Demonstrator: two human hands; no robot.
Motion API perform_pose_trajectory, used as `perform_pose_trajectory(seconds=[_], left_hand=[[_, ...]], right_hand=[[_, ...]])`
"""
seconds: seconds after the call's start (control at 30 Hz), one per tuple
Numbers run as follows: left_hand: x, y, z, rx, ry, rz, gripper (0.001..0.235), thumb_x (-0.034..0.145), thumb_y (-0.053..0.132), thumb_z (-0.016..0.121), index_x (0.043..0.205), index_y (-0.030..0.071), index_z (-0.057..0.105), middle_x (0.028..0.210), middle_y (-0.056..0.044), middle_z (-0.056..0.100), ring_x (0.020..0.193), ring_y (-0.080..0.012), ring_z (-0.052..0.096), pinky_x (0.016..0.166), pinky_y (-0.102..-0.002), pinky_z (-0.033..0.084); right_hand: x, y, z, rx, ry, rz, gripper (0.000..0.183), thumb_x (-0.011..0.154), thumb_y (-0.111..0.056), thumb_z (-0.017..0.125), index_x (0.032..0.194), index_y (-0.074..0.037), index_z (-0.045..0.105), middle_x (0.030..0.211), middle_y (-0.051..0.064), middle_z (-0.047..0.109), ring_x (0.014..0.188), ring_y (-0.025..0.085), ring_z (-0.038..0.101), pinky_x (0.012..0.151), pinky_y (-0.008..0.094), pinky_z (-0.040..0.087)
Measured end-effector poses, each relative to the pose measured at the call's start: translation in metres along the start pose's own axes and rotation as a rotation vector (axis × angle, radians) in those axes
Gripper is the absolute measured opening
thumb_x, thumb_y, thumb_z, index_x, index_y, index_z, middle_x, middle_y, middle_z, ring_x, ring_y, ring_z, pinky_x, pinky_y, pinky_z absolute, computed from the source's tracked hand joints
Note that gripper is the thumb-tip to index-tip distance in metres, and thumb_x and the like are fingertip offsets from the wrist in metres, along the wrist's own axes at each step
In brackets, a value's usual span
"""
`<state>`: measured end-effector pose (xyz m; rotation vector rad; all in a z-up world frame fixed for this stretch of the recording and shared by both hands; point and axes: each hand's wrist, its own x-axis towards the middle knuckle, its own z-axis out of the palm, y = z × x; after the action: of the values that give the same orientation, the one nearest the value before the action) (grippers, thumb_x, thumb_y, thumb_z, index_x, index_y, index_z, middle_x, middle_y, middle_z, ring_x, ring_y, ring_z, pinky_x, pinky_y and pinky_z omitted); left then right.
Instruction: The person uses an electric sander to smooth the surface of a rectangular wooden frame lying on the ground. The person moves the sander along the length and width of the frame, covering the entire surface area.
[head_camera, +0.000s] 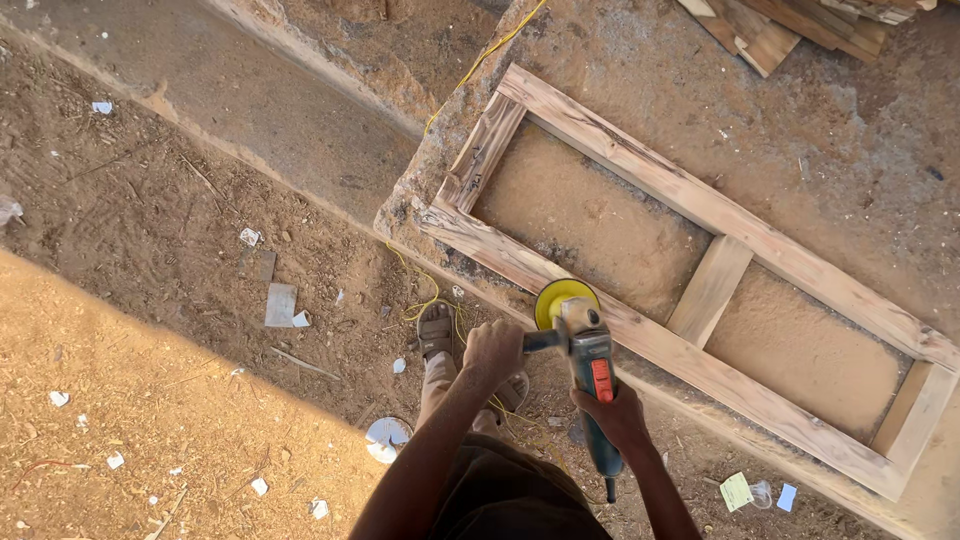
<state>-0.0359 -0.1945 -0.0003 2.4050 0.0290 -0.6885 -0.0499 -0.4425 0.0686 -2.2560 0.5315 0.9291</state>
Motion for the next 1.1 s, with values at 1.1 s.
perform_pose_trajectory(seconds=[1.1], left_hand=[[0.0,0.023,0.028,0.05,-0.069,0.168,0.02,0.088,0.024,0.075,0.098,0.006,0.073,0.095,-0.014,0.071,0.09,-0.0294,0.072,0.081,-0.048,0.057]], right_hand=[[-0.034,0.043,0.0,-0.006,0.098,0.078,0.044,0.071,-0.039,0.084,0.103,-0.01,0.077,0.085,0.01,0.081,0.078,0.023,0.077,0.077,0.042,0.059]])
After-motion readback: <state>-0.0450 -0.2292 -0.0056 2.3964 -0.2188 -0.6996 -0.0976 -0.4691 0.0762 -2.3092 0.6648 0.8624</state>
